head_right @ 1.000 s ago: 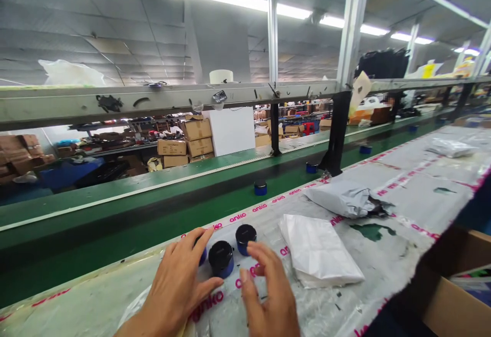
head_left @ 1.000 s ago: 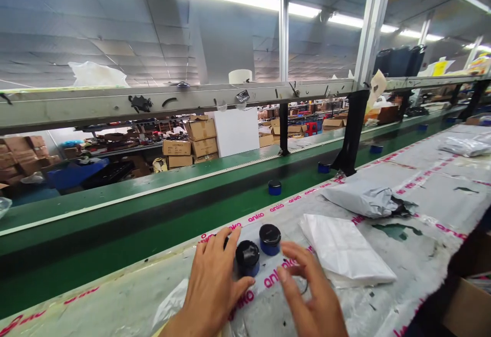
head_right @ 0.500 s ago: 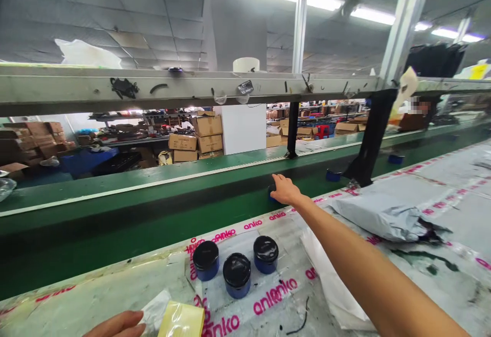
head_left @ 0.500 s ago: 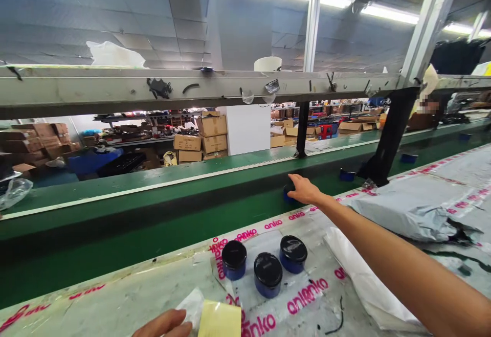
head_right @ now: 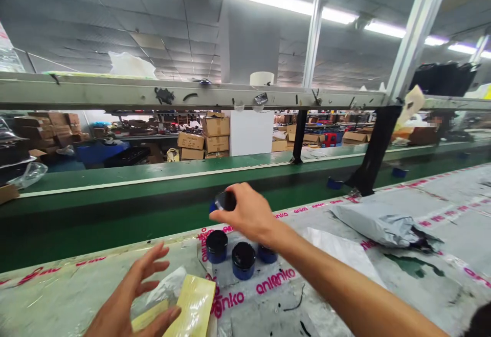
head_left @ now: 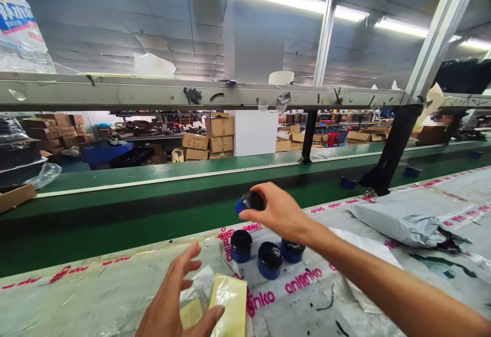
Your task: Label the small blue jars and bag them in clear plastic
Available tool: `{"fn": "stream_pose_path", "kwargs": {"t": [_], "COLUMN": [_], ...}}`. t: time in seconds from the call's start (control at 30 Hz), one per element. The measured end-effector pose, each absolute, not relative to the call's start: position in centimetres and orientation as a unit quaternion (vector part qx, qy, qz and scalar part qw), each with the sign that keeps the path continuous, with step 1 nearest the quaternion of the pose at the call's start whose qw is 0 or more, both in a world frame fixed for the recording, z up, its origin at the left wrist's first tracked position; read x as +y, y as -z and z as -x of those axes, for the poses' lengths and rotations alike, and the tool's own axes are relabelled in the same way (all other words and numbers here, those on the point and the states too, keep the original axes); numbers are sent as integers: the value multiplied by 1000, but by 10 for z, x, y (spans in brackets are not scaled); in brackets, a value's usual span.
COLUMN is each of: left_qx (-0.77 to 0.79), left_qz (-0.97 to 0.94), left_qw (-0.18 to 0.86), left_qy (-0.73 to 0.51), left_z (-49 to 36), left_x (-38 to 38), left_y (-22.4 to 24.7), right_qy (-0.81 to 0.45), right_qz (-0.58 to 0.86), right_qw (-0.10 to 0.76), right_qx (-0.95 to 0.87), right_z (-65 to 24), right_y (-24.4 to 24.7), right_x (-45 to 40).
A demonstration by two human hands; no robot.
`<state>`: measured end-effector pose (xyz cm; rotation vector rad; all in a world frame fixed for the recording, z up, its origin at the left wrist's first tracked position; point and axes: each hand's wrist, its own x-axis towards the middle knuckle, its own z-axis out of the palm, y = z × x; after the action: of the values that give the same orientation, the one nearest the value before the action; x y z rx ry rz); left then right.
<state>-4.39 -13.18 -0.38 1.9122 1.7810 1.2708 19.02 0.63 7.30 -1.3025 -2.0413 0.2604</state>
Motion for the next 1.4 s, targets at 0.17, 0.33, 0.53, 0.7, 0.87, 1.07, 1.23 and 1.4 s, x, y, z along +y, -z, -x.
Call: {"fn": "stream_pose_path", "kwargs": {"t": [0.17,0.33,0.53,0.7,0.87,1.07,1.23,1.4], "left_qx": [569,623,681,647,654,576,557,505], "left_qz": [-674,-648,-638,-671,-666,-724,-663,-604], "left_qw": [133,156,172,213,190,99,328,464], "left_qy": [-451,-409,-315,-292,-304,-367,-377,-406], "left_z": [46,94,133,145,144,98,61,48], "left_x": [-110,-105,-102,-95,-105,-139,-150,-147], "left_y": [-17,-2,21,28,24,7,5,3], "right_qy": [-204,-249,-173,-188,-246,-436,-547,-568], "right_qz": [419,431,507,561,562,479,404,390], "right_qw": [348,359,309,219,230,348,395,376], "right_qx": [-813,-789,-786,-776,-756,-678,-618,-619], "right_z": [-124,-113,-157,-172,-156,-152,-154,-149], "right_y": [-75,-38,11,28,38,37,28,29], "right_x": [-65,-101,-108,-110,-110,-107,-119,-125]}}
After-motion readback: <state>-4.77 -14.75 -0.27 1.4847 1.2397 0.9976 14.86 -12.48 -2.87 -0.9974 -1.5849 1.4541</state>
